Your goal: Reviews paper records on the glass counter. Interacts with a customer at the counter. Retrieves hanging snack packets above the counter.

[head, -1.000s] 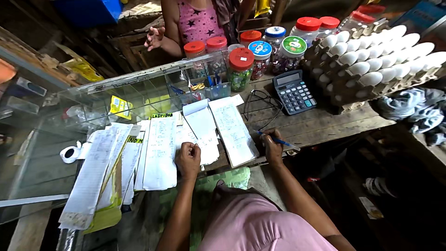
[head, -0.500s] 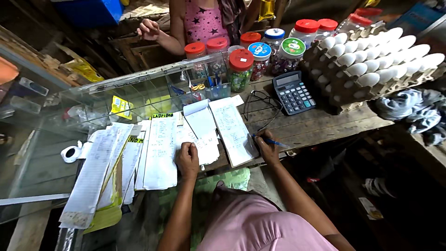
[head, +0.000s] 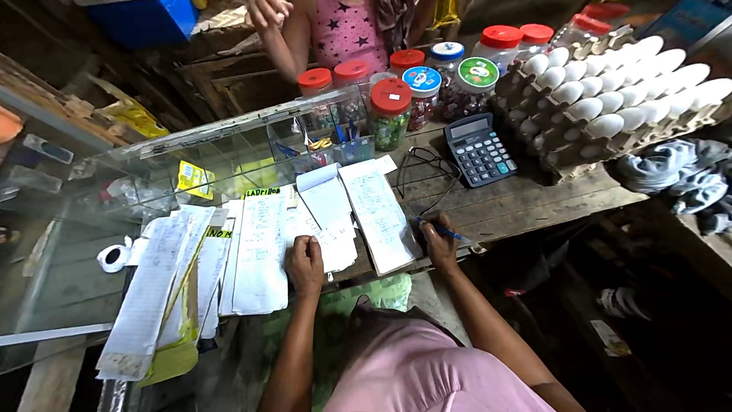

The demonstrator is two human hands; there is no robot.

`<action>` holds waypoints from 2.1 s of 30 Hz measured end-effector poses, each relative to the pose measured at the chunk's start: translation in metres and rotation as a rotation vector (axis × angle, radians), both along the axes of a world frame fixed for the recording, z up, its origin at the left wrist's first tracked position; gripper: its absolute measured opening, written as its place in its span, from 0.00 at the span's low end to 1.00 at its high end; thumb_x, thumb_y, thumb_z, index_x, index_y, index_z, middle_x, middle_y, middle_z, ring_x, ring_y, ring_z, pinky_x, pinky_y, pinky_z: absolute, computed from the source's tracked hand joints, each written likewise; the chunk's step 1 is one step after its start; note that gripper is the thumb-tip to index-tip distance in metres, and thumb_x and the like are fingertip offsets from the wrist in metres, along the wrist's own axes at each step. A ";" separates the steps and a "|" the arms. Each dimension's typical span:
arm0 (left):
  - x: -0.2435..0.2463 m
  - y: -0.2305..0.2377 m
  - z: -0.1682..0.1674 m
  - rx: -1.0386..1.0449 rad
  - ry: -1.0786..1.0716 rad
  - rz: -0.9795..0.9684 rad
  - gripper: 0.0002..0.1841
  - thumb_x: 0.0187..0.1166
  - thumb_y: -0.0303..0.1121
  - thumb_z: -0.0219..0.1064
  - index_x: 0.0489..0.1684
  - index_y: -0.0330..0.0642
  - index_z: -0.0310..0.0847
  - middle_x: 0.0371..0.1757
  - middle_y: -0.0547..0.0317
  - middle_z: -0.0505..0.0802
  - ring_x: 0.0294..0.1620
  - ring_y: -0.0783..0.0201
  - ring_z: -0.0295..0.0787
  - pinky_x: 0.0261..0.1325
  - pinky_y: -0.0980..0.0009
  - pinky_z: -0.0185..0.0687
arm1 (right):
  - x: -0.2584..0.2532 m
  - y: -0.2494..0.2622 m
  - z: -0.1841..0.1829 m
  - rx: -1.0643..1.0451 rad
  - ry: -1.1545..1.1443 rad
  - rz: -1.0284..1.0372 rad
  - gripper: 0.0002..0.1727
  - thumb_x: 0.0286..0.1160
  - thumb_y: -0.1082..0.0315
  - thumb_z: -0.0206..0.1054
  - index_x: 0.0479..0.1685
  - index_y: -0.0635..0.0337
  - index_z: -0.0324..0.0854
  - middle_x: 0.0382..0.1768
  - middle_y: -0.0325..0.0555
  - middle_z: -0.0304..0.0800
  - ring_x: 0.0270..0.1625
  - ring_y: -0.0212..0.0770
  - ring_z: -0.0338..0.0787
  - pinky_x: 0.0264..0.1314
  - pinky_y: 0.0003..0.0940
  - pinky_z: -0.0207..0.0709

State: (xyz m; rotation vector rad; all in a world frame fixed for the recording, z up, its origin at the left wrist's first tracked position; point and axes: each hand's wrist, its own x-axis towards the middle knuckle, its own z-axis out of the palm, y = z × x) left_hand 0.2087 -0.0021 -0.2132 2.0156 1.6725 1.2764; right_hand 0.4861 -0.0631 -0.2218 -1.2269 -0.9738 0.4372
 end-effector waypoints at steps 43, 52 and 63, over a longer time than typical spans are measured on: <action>0.000 -0.002 0.003 -0.042 -0.029 0.000 0.28 0.92 0.38 0.40 0.35 0.29 0.85 0.25 0.51 0.89 0.30 0.56 0.86 0.46 0.55 0.81 | 0.010 0.001 -0.005 0.011 0.154 0.014 0.14 0.87 0.64 0.51 0.50 0.60 0.82 0.26 0.34 0.83 0.22 0.29 0.80 0.30 0.27 0.81; 0.000 -0.002 0.004 -0.045 0.025 -0.012 0.29 0.92 0.41 0.41 0.34 0.30 0.86 0.26 0.49 0.90 0.31 0.54 0.89 0.47 0.50 0.81 | -0.007 -0.042 0.002 -0.018 -0.384 0.105 0.19 0.87 0.65 0.55 0.54 0.72 0.88 0.45 0.52 0.96 0.48 0.39 0.95 0.57 0.37 0.89; -0.002 -0.001 0.001 -0.035 0.051 -0.015 0.30 0.92 0.42 0.40 0.34 0.30 0.86 0.25 0.49 0.89 0.31 0.54 0.88 0.46 0.51 0.81 | -0.033 -0.053 -0.027 0.049 -0.896 0.280 0.11 0.80 0.63 0.65 0.54 0.45 0.91 0.59 0.46 0.93 0.70 0.50 0.86 0.77 0.52 0.71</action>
